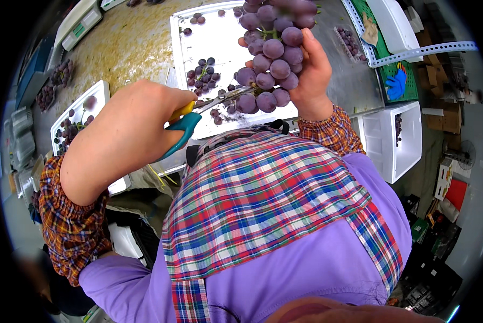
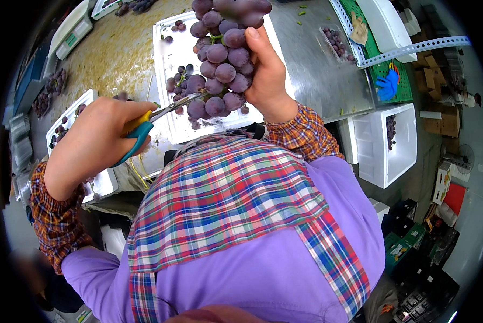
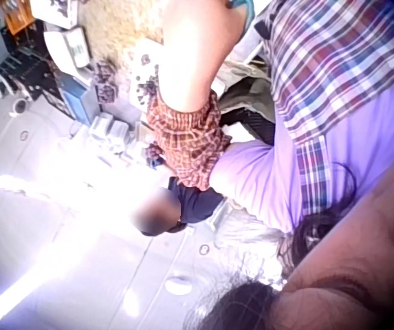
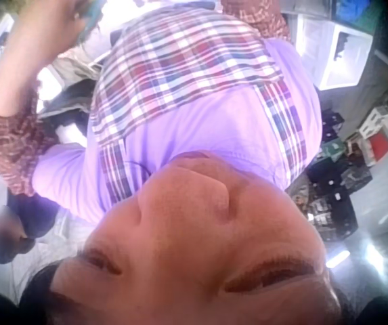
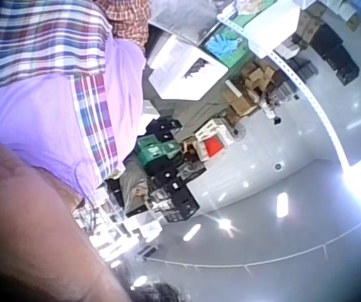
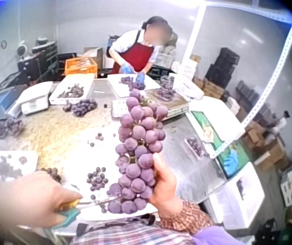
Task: The person picks up bunches of grapes from a crate and uses snips to trim individual grapes and stems on a sorting table.
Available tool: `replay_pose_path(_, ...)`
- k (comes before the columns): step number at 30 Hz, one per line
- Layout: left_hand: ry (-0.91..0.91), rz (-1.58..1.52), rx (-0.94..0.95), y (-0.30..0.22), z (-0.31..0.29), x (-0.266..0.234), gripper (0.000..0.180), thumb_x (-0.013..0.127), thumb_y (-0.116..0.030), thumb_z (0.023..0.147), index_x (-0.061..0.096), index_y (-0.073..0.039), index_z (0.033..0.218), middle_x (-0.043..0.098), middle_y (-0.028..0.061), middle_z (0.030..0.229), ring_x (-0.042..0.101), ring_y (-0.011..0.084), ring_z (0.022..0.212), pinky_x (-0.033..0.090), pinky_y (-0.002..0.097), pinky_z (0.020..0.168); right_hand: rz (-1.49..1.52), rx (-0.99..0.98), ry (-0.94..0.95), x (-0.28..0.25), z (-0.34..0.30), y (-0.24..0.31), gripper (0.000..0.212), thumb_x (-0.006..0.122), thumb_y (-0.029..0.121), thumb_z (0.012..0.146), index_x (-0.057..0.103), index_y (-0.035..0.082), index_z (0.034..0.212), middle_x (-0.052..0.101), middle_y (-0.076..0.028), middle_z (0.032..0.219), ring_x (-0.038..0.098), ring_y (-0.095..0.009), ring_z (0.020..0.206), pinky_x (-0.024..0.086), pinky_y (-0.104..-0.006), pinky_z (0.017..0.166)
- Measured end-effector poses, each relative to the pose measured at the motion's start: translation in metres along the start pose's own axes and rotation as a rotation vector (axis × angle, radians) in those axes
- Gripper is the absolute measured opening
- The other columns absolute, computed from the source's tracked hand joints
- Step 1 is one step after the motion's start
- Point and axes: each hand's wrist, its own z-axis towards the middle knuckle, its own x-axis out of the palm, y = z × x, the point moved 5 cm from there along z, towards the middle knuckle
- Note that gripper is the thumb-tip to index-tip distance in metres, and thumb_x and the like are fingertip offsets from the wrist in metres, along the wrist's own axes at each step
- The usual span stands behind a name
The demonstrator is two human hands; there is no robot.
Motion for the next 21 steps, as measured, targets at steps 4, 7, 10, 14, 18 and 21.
replay_pose_path(4,-0.005,0.014,0.040,0.003,0.002,0.002,0.026,0.068,-0.010,0.073,0.066,-0.002,0.098,0.059,0.0195,0.069,0.059,0.0371,0.066,0.046,0.0407,0.059,-0.012,0.026,-0.009,-0.002,-0.002,-0.002,0.064,0.033,0.046,0.097,0.034,-0.003,0.138,0.050,-0.025,0.129,0.055,-0.036,0.116,0.051,-0.0484,0.091)
replay_pose_path(7,0.016,0.016,0.063,0.004,0.004,0.004,0.023,0.067,-0.010,0.073,0.066,-0.002,0.094,0.058,0.0190,0.066,0.059,0.0369,0.064,0.046,0.0412,0.058,-0.012,0.027,-0.015,0.002,-0.003,-0.001,0.064,0.033,0.046,0.097,0.034,-0.003,0.137,0.050,-0.025,0.129,0.055,-0.036,0.115,0.051,-0.0487,0.091)
replay_pose_path(10,-0.007,-0.001,0.089,0.004,0.003,0.006,0.019,0.066,-0.010,0.074,0.066,-0.002,0.091,0.057,0.0189,0.064,0.058,0.0374,0.063,0.046,0.0417,0.057,-0.021,0.024,-0.015,0.001,-0.003,0.000,0.064,0.033,0.046,0.097,0.033,-0.003,0.138,0.050,-0.024,0.129,0.055,-0.037,0.116,0.051,-0.0490,0.091)
replay_pose_path(14,-0.043,-0.050,0.121,0.004,0.004,0.009,0.014,0.066,-0.010,0.075,0.065,-0.001,0.085,0.055,0.0190,0.062,0.057,0.0380,0.060,0.045,0.0413,0.055,-0.040,0.000,-0.023,-0.001,-0.002,0.000,0.064,0.033,0.047,0.097,0.032,-0.002,0.139,0.049,-0.023,0.131,0.054,-0.037,0.117,0.051,-0.0495,0.091)
replay_pose_path(18,-0.081,-0.091,0.146,0.003,0.004,0.012,0.010,0.065,-0.010,0.076,0.062,-0.001,0.080,0.053,0.0184,0.060,0.055,0.0379,0.058,0.044,0.0399,0.054,-0.036,-0.006,-0.018,-0.004,-0.001,0.000,0.065,0.033,0.047,0.097,0.031,-0.001,0.140,0.047,-0.023,0.132,0.054,-0.038,0.117,0.051,-0.0497,0.091)
replay_pose_path(21,-0.030,-0.142,0.070,0.002,0.006,0.014,0.008,0.064,-0.006,0.071,0.063,-0.001,0.076,0.055,0.0204,0.063,0.057,0.0400,0.063,0.045,0.0442,0.057,-0.024,-0.007,-0.013,-0.005,0.000,0.001,0.065,0.033,0.047,0.097,0.030,-0.001,0.140,0.047,-0.022,0.133,0.053,-0.038,0.118,0.051,-0.0498,0.091)
